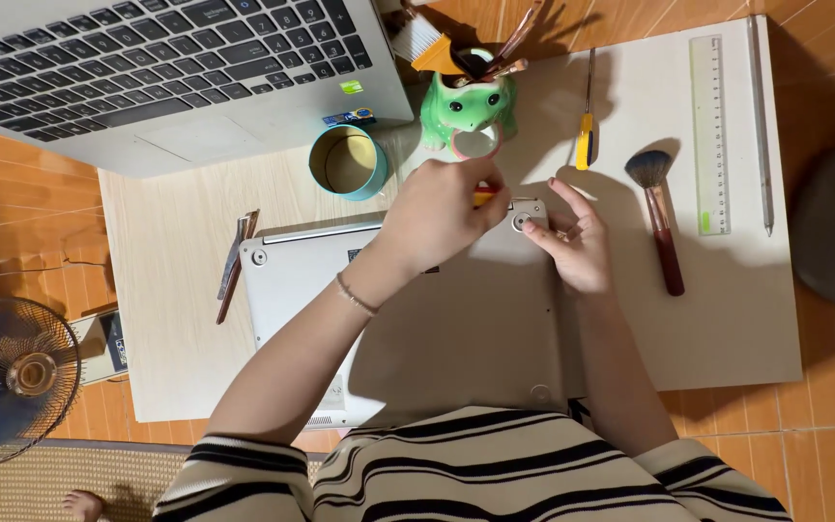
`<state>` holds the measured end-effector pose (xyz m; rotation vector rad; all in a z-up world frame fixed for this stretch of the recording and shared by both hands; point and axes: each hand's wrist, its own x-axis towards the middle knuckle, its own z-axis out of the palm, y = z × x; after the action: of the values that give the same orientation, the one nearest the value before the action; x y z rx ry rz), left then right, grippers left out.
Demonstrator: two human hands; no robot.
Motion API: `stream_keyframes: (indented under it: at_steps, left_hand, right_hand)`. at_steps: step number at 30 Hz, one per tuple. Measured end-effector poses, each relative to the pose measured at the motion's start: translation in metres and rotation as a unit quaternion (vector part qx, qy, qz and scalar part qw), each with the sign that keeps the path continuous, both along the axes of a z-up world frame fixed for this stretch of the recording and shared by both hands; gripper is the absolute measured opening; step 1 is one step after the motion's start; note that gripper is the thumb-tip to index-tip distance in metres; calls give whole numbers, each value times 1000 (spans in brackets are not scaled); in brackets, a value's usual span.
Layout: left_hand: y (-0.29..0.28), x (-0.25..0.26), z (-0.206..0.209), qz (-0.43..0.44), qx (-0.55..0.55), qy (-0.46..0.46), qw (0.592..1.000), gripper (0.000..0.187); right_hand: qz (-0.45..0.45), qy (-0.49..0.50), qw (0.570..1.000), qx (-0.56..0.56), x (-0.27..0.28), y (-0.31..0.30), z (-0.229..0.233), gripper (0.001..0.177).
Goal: The person unscrews the screws from the back cover of a laptop using a screwdriver, placing each removed screw into a teal cup. They reposition the laptop and continue loosening screws around the panel edges throughout the clip.
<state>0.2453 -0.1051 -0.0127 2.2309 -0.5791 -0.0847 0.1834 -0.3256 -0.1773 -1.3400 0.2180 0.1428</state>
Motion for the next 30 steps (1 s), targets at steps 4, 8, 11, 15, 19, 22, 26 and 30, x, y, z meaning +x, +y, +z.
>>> stream_keyframes:
  at_steps: [4,8,11,15,19,22,26,30]
  left_hand:
    - [-10,2,5,-1,27,2,1000,13]
    - [-12,1,4,-6,54,7,999,15]
    - [-11,-1,-1,-9,50,5,999,14]
    - [-13,-2,-3,-23,65,-15,998,13]
    - [-15,-2,4,-19,89,4,996,14]
    - [-13,-3,4,-24,87,10,996,13]
    - [-9,-2,-1,-3,59,13,998,13]
    - [-4,-2,-9,21,22,24,999,15]
  right_hand:
    - [-10,0,1000,-5,-1,4,9,74]
    - [-12,-7,1000,-3,-1,3,6,74]
    - [-10,-10,1000,-4,-1,3,6,75]
    - [-8,-16,1000,-16,-1,3,8,77]
    - [-3,-21,1000,-14,0,3,5,78]
    - [-6,-26,1000,-2,0,2,1,76]
    - [-1,-12,1000,0,2,0,1,66]
    - [15,2,1000,2,2,-1,0,54]
